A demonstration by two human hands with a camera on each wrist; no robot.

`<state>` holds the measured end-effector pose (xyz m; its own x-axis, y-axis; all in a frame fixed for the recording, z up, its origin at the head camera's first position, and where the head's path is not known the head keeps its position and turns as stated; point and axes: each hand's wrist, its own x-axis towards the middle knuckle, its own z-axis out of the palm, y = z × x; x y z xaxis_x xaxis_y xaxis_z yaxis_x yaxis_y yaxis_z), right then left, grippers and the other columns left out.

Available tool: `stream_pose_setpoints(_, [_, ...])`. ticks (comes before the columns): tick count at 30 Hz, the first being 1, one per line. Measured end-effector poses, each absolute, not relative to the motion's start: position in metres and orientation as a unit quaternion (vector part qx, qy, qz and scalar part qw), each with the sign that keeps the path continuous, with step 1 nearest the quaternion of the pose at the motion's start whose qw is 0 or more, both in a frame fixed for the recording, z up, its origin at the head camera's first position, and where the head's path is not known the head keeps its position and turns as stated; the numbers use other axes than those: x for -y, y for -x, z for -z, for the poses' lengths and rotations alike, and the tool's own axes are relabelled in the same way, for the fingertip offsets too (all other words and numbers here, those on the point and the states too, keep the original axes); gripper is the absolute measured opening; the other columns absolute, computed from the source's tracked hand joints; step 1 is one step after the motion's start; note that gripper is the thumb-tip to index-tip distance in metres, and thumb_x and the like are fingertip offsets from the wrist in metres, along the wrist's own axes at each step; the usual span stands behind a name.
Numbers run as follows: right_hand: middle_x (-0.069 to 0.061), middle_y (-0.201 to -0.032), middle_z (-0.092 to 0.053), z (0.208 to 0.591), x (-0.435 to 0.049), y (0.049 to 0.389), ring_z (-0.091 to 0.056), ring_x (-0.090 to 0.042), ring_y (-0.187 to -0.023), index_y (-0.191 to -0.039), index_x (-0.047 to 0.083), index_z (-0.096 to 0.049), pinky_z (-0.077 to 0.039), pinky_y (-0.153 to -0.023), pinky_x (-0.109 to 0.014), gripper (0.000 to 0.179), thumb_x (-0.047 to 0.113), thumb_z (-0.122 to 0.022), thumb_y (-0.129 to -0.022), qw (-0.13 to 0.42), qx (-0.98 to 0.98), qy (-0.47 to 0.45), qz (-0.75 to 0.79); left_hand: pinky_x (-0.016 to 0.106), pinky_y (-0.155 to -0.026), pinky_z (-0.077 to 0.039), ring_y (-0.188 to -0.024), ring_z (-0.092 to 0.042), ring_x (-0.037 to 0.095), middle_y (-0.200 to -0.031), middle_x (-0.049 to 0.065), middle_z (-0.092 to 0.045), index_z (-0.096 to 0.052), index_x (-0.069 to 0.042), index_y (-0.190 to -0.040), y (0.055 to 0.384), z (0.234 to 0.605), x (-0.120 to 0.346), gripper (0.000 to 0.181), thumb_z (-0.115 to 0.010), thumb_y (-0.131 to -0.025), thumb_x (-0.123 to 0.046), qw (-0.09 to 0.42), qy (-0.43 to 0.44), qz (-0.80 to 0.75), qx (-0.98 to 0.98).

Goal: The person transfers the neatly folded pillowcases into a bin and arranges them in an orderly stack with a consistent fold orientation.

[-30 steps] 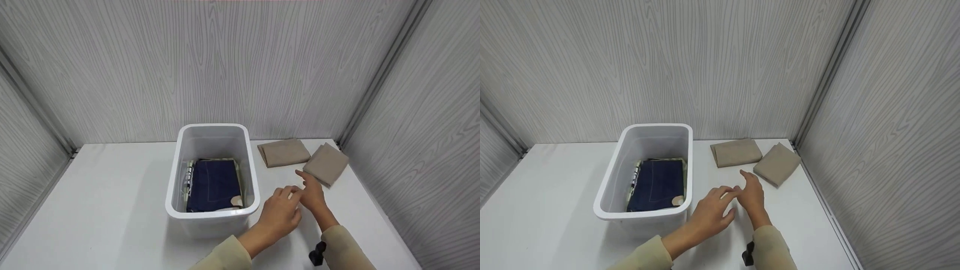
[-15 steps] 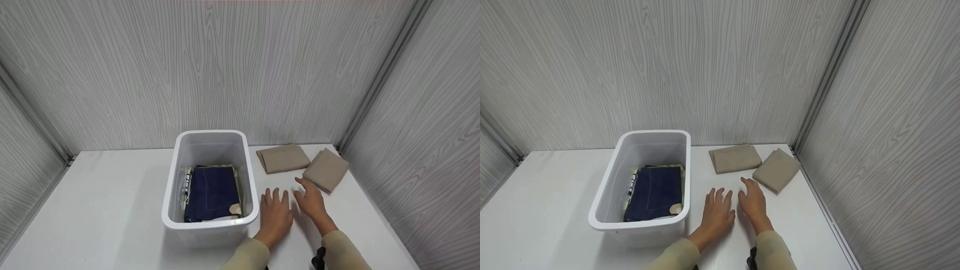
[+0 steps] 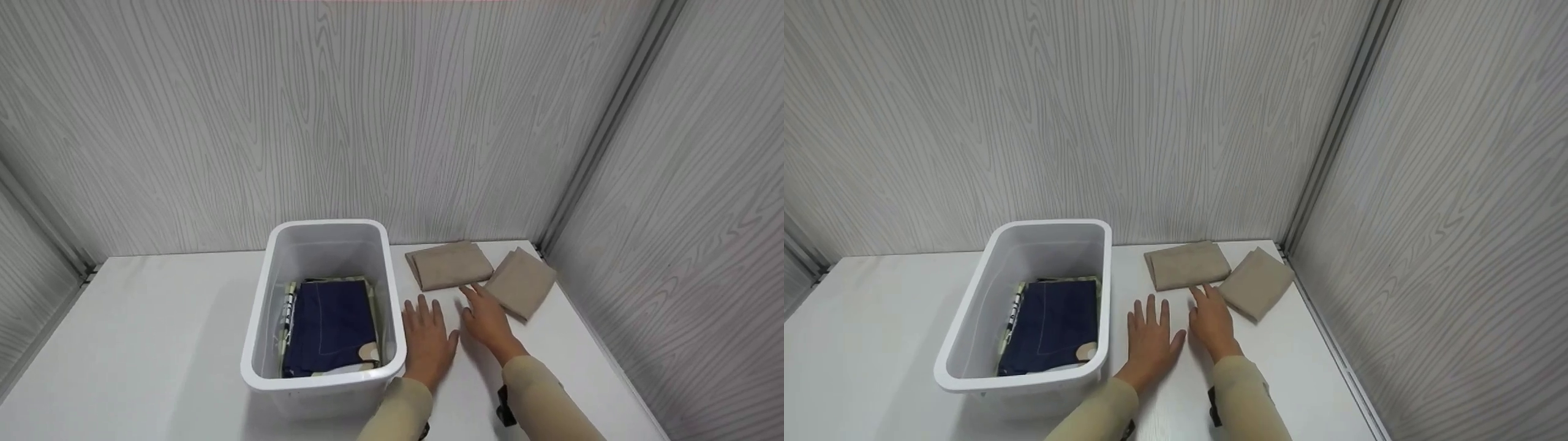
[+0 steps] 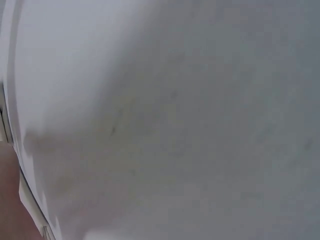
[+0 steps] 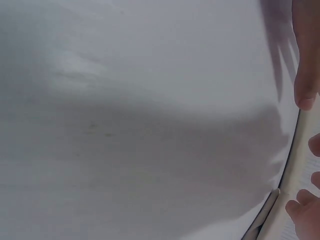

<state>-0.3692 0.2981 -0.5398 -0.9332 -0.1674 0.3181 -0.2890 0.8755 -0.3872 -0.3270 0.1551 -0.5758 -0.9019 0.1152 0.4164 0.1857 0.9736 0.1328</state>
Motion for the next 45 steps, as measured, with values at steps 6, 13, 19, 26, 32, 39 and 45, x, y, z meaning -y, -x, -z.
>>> stream_pose_setpoints(6, [-0.028,-0.148,-0.045,0.54,-0.297,0.38,-0.038,-0.047,-0.139,-0.14,0.0,-0.054,-0.032,-0.113,-0.06,0.044,0.018,-0.058,-0.1,0.108,0.963,-0.113,-0.218,0.058,-0.113,-0.03,-0.137,-0.04,0.048,-0.146,0.028,-0.046,-0.054,0.001,-0.139,0.338,0.576,-0.155,0.074,-0.067,-0.088,-0.051,0.223,0.076,0.109,0.966])
stream_pose_setpoints(13, [-0.028,-0.154,-0.036,0.539,-0.289,0.396,-0.031,-0.049,-0.142,-0.146,0.005,-0.05,-0.028,-0.114,-0.061,0.049,0.028,-0.052,-0.103,0.071,0.965,-0.113,-0.226,0.056,-0.115,-0.03,-0.143,-0.032,0.047,-0.158,0.018,-0.036,-0.047,-0.01,-0.149,0.352,0.567,-0.155,0.075,-0.058,-0.092,-0.058,0.177,0.049,0.066,0.981])
stream_pose_setpoints(19, [-0.029,-0.156,-0.032,0.537,-0.281,0.399,-0.027,-0.05,-0.143,-0.147,0.004,-0.048,-0.026,-0.115,-0.061,0.048,0.028,-0.046,-0.105,0.034,0.97,-0.101,-0.219,0.057,-0.117,-0.025,-0.148,-0.022,0.044,-0.164,0.011,-0.026,-0.038,-0.013,-0.154,0.353,0.569,-0.16,0.075,-0.054,-0.095,-0.056,0.14,0.06,0.054,0.987])
stream_pose_setpoints(26, [-0.03,-0.158,-0.027,0.534,-0.278,0.401,-0.019,-0.055,-0.144,-0.149,0.005,-0.044,-0.019,-0.117,-0.064,0.052,0.035,-0.035,-0.108,-0.012,0.971,-0.096,-0.218,0.058,-0.118,-0.022,-0.149,-0.019,0.045,-0.165,0.008,-0.024,-0.033,-0.016,-0.157,0.349,0.568,-0.164,0.082,-0.051,-0.092,-0.064,0.112,0.067,0.031,0.991])
stream_pose_setpoints(32, [-0.028,-0.155,-0.034,0.536,-0.276,0.403,-0.02,-0.054,-0.144,-0.148,0.003,-0.046,-0.018,-0.117,-0.063,0.055,0.037,-0.029,-0.108,-0.048,0.974,-0.085,-0.204,0.056,-0.119,-0.021,-0.151,-0.014,0.042,-0.165,0.009,-0.023,-0.034,-0.015,-0.156,0.352,0.559,-0.159,0.078,-0.049,-0.095,-0.06,0.092,0.064,0.028,0.993])
stream_pose_setpoints(39, [-0.025,-0.154,-0.038,0.53,-0.275,0.406,-0.019,-0.054,-0.145,-0.143,0.004,-0.053,-0.018,-0.116,-0.066,0.057,0.039,-0.026,-0.108,-0.061,0.976,-0.088,-0.187,0.053,-0.12,-0.021,-0.154,-0.011,0.028,-0.167,0.007,-0.017,-0.03,-0.013,-0.158,0.36,0.555,-0.154,0.073,-0.042,-0.1,-0.056,0.063,0.063,0.027,0.996])
stream_pose_setpoints(45, [-0.022,-0.153,-0.042,0.525,-0.281,0.404,-0.027,-0.045,-0.146,-0.14,0.006,-0.056,-0.02,-0.116,-0.063,0.057,0.043,-0.028,-0.108,-0.071,0.977,-0.091,-0.179,0.051,-0.12,-0.021,-0.153,-0.017,0.027,-0.164,0.011,-0.026,-0.031,-0.009,-0.156,0.363,0.558,-0.159,0.075,-0.041,-0.1,-0.057,0.035,0.059,0.035,0.997])
